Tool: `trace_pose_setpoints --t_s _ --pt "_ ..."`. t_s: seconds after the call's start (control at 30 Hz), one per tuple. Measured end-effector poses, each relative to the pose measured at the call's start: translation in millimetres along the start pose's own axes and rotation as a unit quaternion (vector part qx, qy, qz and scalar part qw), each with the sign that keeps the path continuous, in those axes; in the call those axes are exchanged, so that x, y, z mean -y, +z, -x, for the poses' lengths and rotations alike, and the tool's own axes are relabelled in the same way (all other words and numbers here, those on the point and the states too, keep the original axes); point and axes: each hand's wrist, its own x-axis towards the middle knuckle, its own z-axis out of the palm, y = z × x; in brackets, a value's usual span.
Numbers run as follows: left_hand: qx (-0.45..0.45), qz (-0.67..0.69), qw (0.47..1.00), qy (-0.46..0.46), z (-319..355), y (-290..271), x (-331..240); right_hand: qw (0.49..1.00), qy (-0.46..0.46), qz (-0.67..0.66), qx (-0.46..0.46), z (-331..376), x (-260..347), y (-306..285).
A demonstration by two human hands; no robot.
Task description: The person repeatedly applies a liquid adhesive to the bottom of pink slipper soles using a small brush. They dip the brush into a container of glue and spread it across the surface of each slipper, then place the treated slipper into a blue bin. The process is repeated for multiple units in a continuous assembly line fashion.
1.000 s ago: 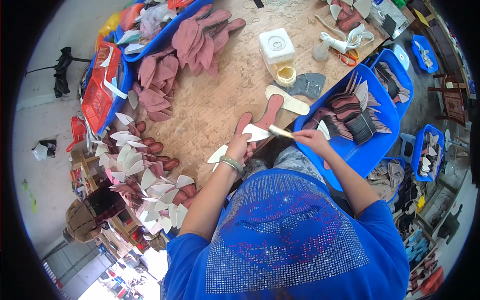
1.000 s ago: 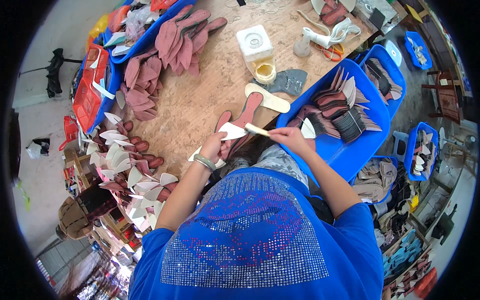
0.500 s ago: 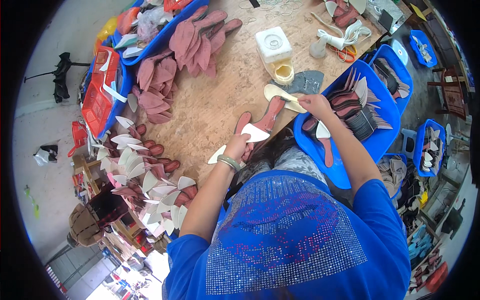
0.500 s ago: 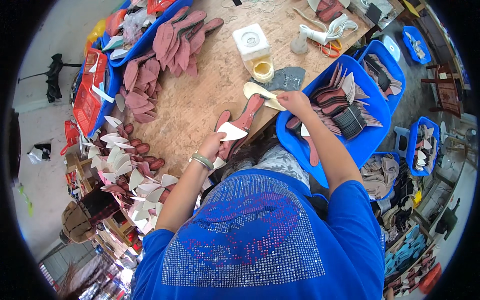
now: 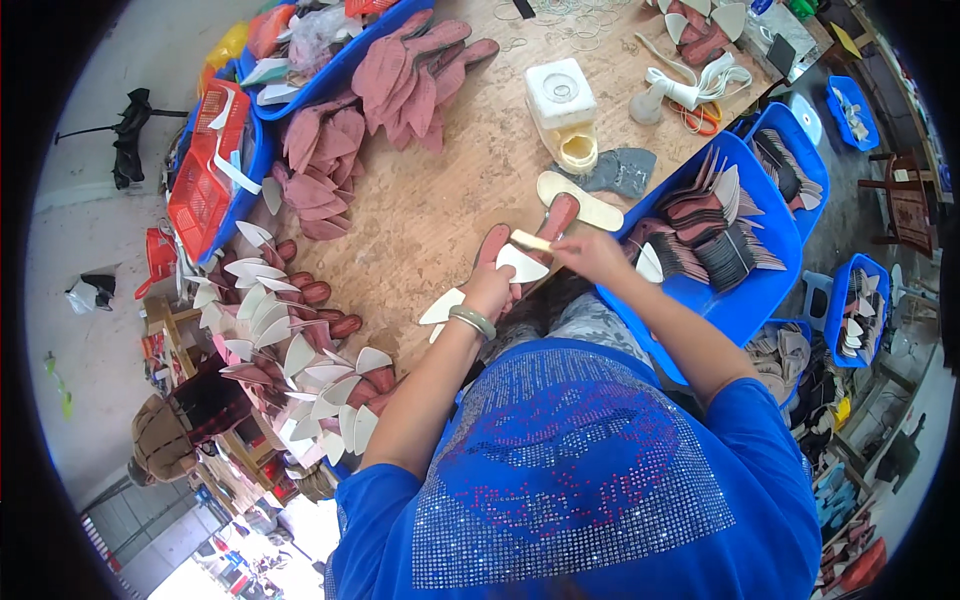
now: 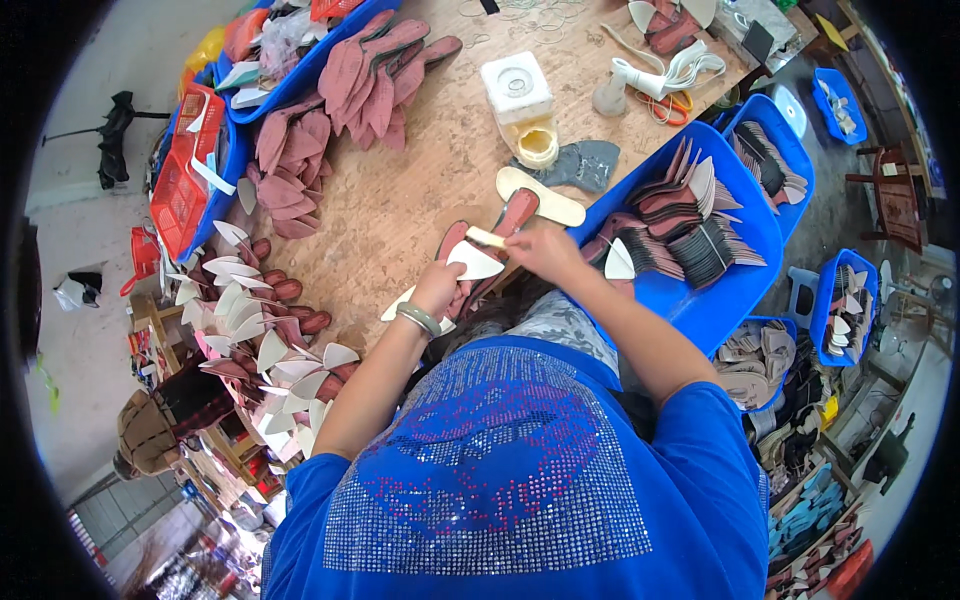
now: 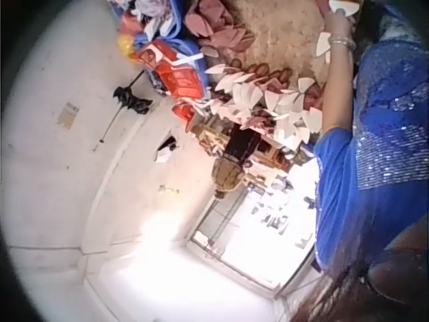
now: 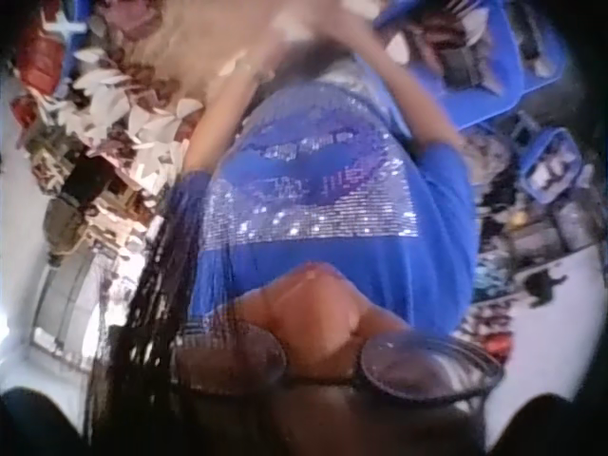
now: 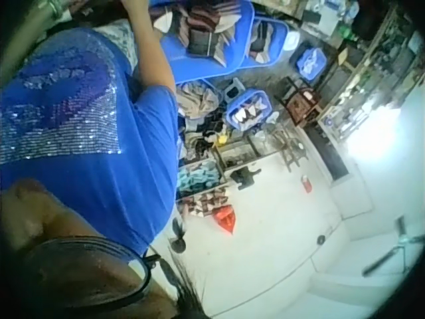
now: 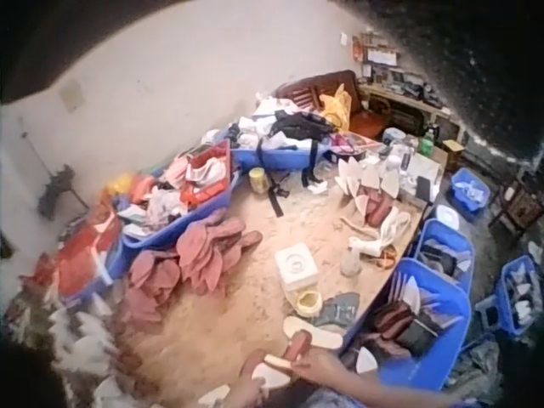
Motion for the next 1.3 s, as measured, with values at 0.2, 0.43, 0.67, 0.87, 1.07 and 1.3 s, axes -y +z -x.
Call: trace_pose_setpoints --t_s 0.2,0.43,0.67,0.87,1.07,1.3 --pt "-0.001 0.027 1.0 0.001 -7 -2 10 0.956 0.105 -0.272 0.04 2 16 21" --pt "-0.019 0.069 0.997 -0.004 2 6 0 0.993 -0.039 0.097 -0.055 -28 -38 -20" --pt "-0.018 0.096 0.994 -0.039 0 10 2 0.987 -0.029 0.125 -0.096 -43 -75 -42" --pt "-0.01 0.143 0.988 -0.057 -2 9 2 0.991 -0.006 0.08 -0.109 6 -84 -39" --pt "-0.024 0.185 0.981 -0.06 -5 13 5 0.995 0.0 -0.004 -0.1 51 -43 -21" --pt "-0.012 0.121 0.991 -0.055 1 12 0 0.837 0.258 -0.46 0.148 48 -42 -26"
